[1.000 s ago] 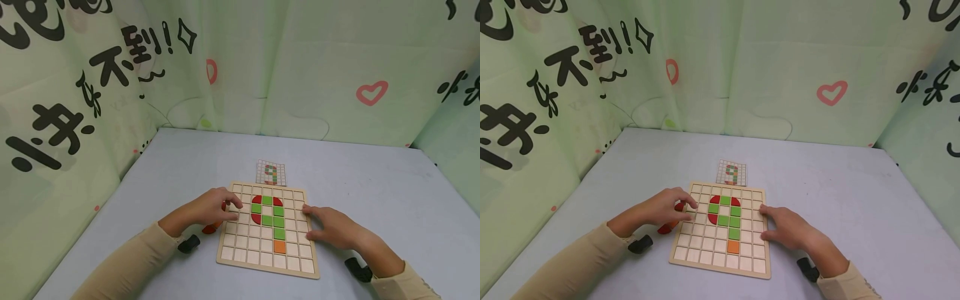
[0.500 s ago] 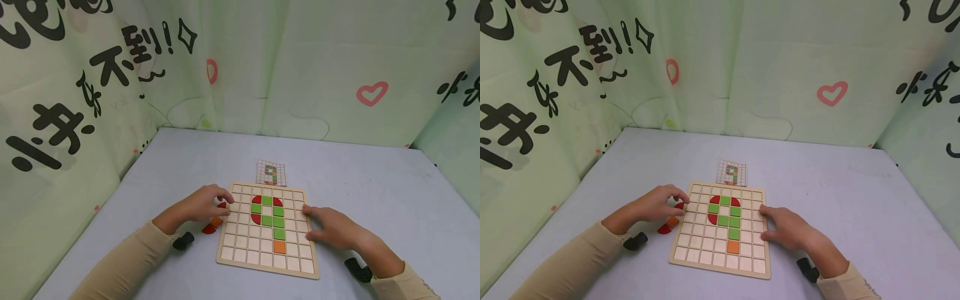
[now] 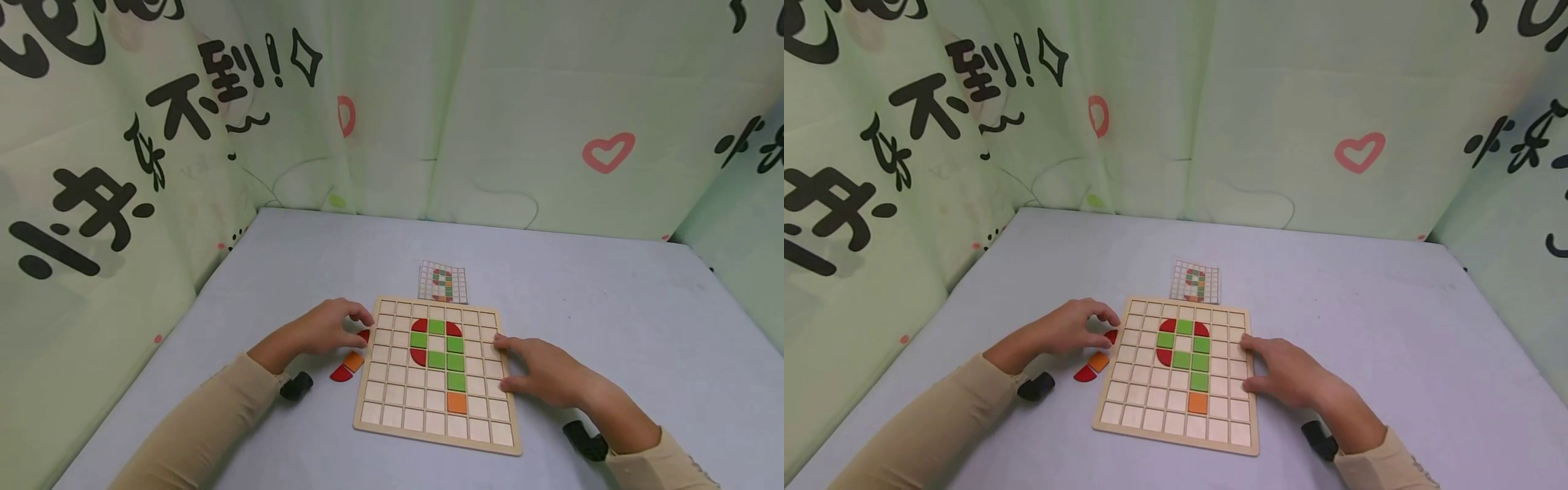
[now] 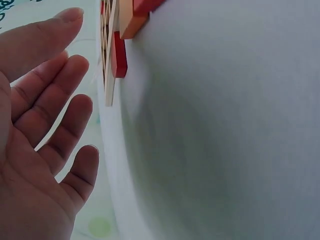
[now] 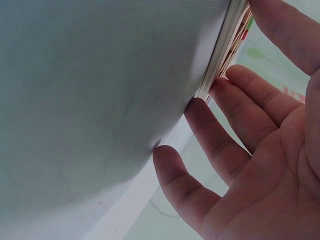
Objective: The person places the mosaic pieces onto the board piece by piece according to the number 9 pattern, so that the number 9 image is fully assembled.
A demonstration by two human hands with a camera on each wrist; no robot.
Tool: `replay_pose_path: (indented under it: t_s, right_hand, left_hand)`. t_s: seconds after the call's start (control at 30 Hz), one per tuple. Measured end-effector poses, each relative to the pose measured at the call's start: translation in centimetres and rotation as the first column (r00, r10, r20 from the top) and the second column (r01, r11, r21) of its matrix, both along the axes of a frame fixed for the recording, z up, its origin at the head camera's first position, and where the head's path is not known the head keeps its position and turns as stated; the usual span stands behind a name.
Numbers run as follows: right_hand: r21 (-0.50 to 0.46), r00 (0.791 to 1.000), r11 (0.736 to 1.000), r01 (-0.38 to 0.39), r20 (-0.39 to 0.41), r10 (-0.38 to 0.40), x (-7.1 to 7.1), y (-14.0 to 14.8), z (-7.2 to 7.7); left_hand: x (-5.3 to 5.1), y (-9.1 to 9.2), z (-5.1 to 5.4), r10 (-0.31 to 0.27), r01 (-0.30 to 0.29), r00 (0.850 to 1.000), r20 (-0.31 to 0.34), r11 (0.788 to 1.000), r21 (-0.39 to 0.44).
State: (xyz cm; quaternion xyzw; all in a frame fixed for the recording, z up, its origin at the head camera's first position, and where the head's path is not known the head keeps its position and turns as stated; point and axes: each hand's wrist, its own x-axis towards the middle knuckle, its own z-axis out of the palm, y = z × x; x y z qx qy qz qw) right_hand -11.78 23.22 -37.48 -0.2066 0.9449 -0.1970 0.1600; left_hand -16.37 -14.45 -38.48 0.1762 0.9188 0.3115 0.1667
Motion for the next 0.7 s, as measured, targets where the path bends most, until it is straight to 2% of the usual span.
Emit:
replay_pose_path:
  t_s: [0.3, 0.7]
  right_hand:
    - [-0.005, 1.000, 1.000, 0.001, 0.000, -0.001, 0.05, -0.07, 0.09]
    - [-0.005, 1.000, 1.000, 0.009, 0.001, -0.009, 0.10, -0.16, 0.06]
  left_hand:
    - [-0.45, 0.10, -0.29, 0.011, -0.011, 1.000, 0.012, 1.000, -0.008]
    - [-0.87, 0.31, -0.66, -0.011, 0.011, 1.000, 0.006, 0.999, -0.046]
